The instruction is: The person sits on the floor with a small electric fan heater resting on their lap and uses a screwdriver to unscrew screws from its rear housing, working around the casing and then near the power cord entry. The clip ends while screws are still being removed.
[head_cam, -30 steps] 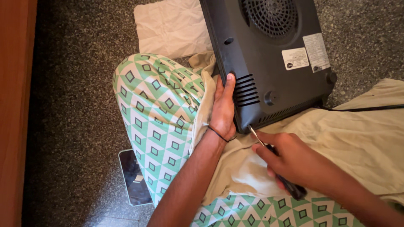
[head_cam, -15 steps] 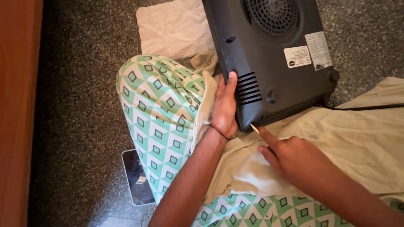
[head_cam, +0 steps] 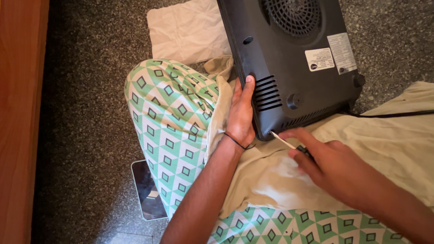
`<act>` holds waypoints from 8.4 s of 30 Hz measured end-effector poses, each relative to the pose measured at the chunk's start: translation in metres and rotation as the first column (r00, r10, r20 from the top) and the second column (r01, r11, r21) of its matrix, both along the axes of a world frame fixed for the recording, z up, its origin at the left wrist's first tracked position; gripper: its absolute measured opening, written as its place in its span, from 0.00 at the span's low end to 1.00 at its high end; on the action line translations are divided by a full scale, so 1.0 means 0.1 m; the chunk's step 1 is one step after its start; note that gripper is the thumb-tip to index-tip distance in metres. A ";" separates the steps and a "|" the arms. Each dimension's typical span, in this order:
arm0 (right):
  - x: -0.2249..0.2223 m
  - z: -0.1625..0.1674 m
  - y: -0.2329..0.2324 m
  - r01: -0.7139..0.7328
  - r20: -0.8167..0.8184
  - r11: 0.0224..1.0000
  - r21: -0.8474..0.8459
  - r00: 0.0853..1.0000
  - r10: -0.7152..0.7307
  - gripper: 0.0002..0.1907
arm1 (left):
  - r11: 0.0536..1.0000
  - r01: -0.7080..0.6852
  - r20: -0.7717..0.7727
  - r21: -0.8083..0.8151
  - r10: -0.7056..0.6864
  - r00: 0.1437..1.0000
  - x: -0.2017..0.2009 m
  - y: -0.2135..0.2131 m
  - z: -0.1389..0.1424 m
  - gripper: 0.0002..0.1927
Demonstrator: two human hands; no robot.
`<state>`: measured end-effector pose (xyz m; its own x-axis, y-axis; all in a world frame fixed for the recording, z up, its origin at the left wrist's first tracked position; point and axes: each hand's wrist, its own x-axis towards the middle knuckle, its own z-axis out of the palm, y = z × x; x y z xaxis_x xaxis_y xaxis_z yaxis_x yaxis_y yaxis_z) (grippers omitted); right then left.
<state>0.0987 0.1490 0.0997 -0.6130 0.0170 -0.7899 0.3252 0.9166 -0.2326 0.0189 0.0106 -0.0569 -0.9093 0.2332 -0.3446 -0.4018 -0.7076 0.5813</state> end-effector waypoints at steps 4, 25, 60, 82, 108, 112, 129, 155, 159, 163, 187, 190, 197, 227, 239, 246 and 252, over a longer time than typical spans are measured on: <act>-0.02 0.07 -0.15 0.317 0.177 0.943 -0.097 0.938 -0.297 0.21 | 1.000 -0.002 -0.010 -0.001 0.002 1.000 0.01 0.00 -0.01 0.30; -0.11 -0.13 -0.02 0.495 0.271 0.846 -0.196 0.857 -0.438 0.24 | 1.000 -0.006 0.035 -0.031 0.007 0.999 0.02 -0.03 -0.01 0.32; -0.35 0.08 0.51 -0.592 -0.304 0.773 0.229 0.711 0.634 0.32 | 0.998 0.041 -0.065 0.039 -0.038 0.997 -0.05 0.03 0.11 0.23; -1.28 0.07 0.74 -0.779 -0.325 0.275 0.564 0.096 0.941 0.39 | 0.928 -0.100 0.169 0.359 0.041 0.985 -0.73 0.21 0.13 0.19; -0.70 0.67 0.56 -0.846 -0.734 0.511 0.154 0.249 0.632 0.26 | 0.791 0.102 0.057 0.604 -0.170 0.984 -0.29 -0.70 0.35 0.26; -0.74 0.68 0.38 -0.831 -0.803 0.533 0.158 0.206 0.560 0.24 | 0.774 0.214 0.040 0.596 -0.295 0.955 -0.35 -0.69 0.30 0.25; -1.26 0.64 -0.19 -0.844 -0.652 0.415 0.340 0.106 0.750 0.36 | 0.924 0.168 0.005 0.343 -0.181 0.984 -0.67 -0.61 0.14 0.22; -1.02 0.34 -0.52 -0.663 -0.411 0.743 0.096 0.653 0.636 0.24 | 0.915 0.173 0.090 0.363 -0.220 0.971 -0.64 -0.74 0.11 0.18; -0.88 0.33 -0.66 -0.562 -0.016 0.777 0.282 0.807 0.590 0.29 | 0.941 0.150 0.075 0.302 -0.180 0.981 -0.65 -0.76 0.16 0.17; -0.88 0.42 -0.84 -0.576 0.224 0.741 0.344 0.817 0.532 0.27 | 0.950 0.117 0.054 0.288 -0.138 0.989 -0.65 -0.77 0.18 0.16; -0.99 0.48 -0.88 -0.310 0.078 0.932 0.188 0.951 0.300 0.25 | 0.934 0.092 0.178 0.346 -0.162 0.971 -0.61 -0.75 0.02 0.13; -0.96 0.44 -0.83 -0.355 -0.095 0.929 0.107 0.926 0.365 0.25 | 0.911 0.109 0.162 0.398 -0.187 0.969 -0.61 -0.75 0.01 0.14; -0.93 0.34 -0.64 -0.325 -0.109 0.939 0.110 0.936 0.336 0.22 | 0.914 0.114 0.133 0.389 -0.178 0.975 -0.61 -0.73 0.02 0.14; -1.68 0.50 -0.72 0.221 0.553 0.975 0.024 0.809 -0.196 0.24 | 0.954 0.059 0.093 0.295 -0.091 0.992 -0.57 -0.78 0.16 0.12; -0.89 0.08 0.00 -0.473 -0.451 0.731 -0.492 0.857 0.250 0.34 | 0.953 0.044 0.092 0.300 -0.075 0.993 -0.58 -0.71 0.06 0.11; -1.09 -0.06 0.03 -0.434 -0.461 0.651 -0.623 0.876 0.143 0.27 | 0.958 0.061 0.096 0.280 -0.091 0.991 -0.58 -0.77 0.13 0.12; -1.13 0.41 -0.67 -0.411 -0.343 0.911 0.019 0.853 0.392 0.13 | 0.960 0.094 0.037 0.265 -0.108 0.993 -0.60 -0.78 0.17 0.16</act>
<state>-0.0141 0.0816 0.1410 -0.7831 -0.3235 -0.5312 -0.1739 0.9339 -0.3124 -0.0411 -0.0677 -0.0401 -0.8592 0.4117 -0.3038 -0.5033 -0.7867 0.3575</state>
